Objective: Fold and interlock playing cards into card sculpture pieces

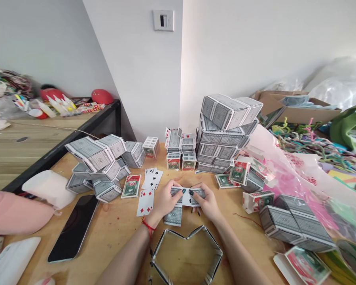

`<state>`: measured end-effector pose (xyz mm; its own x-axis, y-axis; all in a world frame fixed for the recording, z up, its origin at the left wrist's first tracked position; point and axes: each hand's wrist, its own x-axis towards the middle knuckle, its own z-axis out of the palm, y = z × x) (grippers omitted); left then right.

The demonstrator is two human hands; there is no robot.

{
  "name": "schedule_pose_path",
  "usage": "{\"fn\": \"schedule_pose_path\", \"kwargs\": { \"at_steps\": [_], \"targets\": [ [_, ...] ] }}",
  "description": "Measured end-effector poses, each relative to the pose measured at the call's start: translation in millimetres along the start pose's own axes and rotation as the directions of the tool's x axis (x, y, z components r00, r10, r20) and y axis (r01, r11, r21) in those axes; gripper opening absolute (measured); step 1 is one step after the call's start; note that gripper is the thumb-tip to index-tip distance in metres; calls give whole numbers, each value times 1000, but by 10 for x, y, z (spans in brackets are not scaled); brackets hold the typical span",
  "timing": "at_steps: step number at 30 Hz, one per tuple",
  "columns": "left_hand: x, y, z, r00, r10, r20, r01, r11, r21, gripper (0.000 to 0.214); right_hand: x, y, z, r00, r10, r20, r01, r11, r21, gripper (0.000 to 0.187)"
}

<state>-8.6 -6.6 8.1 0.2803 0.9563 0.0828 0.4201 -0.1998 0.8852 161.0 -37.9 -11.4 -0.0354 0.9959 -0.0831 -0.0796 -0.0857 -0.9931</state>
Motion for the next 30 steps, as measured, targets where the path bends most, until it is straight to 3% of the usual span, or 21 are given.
{"fn": "schedule_pose_path", "kwargs": {
  "at_steps": [14,30],
  "targets": [
    [-22,-2,99,1000,6,20,-5,998,-60,14,-6,15,150,996,25,86,-29,998,48,35],
    [-5,-25,90,999,32,24,-30,996,-83,14,-13,40,171,999,-45,-26,40,986,-162,29]
  ]
}}
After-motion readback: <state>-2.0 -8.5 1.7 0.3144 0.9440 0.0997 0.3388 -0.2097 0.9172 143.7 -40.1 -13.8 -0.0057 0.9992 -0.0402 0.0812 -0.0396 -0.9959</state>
